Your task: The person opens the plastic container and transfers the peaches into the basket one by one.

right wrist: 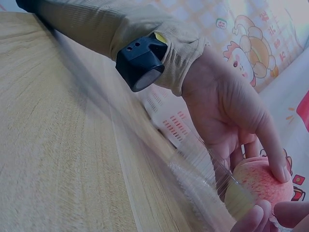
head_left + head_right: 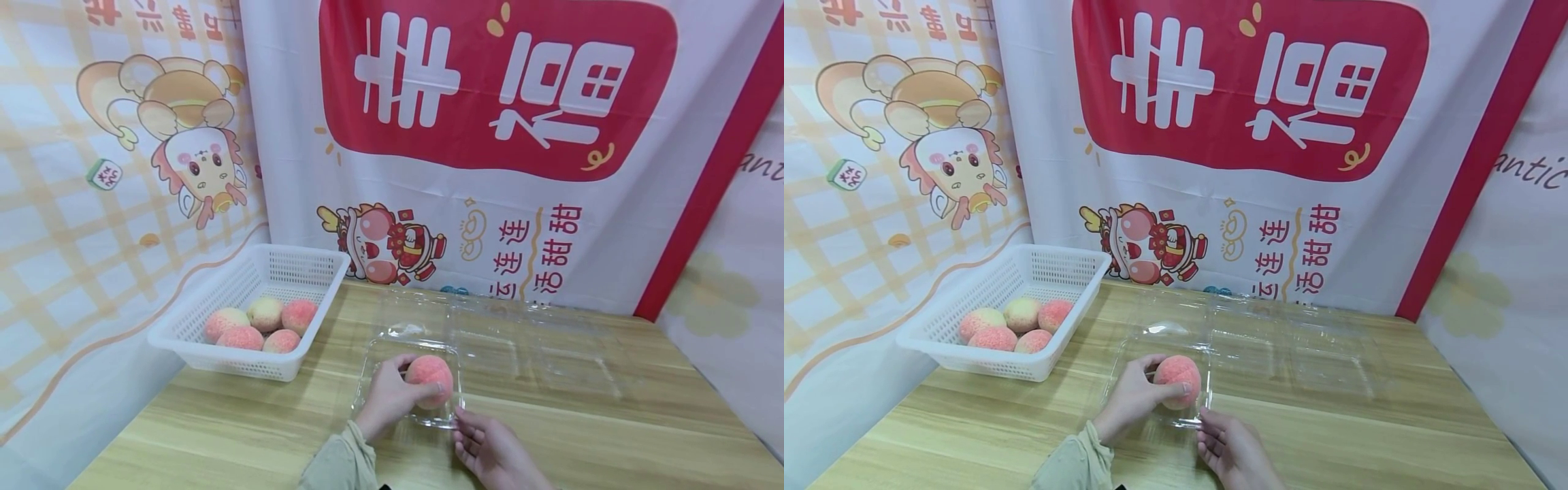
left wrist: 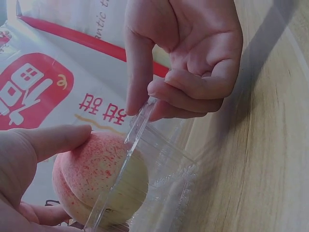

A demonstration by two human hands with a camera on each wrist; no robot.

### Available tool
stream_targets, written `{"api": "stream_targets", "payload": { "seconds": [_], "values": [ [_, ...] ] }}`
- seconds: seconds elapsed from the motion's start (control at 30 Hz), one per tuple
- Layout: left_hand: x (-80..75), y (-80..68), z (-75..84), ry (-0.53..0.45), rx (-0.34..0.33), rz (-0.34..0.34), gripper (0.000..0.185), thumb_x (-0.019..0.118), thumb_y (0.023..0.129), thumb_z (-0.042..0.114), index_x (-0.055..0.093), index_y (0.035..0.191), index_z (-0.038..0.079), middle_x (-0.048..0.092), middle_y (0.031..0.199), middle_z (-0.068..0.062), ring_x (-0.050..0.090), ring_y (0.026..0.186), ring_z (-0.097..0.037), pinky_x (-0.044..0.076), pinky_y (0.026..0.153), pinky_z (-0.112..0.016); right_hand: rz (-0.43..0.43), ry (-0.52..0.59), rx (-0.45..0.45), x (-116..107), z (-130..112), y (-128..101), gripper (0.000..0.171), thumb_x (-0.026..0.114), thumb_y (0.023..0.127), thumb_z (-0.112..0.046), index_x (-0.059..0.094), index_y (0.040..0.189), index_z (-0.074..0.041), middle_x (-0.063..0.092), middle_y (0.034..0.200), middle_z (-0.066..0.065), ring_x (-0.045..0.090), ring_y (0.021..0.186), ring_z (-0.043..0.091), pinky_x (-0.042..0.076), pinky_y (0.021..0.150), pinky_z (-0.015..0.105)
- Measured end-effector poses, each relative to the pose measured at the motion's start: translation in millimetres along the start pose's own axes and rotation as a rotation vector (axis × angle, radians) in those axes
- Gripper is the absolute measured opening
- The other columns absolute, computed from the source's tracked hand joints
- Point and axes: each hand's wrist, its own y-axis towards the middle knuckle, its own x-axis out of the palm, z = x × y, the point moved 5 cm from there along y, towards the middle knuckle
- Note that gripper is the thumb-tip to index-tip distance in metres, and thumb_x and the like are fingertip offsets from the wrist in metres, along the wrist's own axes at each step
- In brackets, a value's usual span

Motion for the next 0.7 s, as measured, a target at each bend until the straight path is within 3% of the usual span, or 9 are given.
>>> {"api": "stream_targets", "payload": {
  "seconds": [0.37,0.7],
  "values": [
    [-1.3,0.6,1.3,-0.019,0.018,0.021,0.060,0.089,0.069,0.019,0.063,0.121,0.004,0.066,0.111,-0.007,0.062,0.100,-0.024,0.053,0.089,-0.043,-0.005,-0.008,0.001,-1,0,1,0.027,0.064,0.095,-0.014,0.052,0.110,0.004,0.058,0.093,0.007,0.055,0.085,0.015,0.048,0.079,0.023],
    [-8.4,-0.8,12.3,-0.059,0.024,0.051,0.056,0.089,0.069,0.016,0.066,0.119,0.006,0.066,0.112,-0.008,0.062,0.102,-0.025,0.053,0.090,-0.043,-0.019,-0.002,0.001,0,0,0,0.022,0.063,0.095,-0.014,0.055,0.107,0.003,0.059,0.092,0.006,0.055,0.084,0.014,0.048,0.079,0.022]
  ]
}}
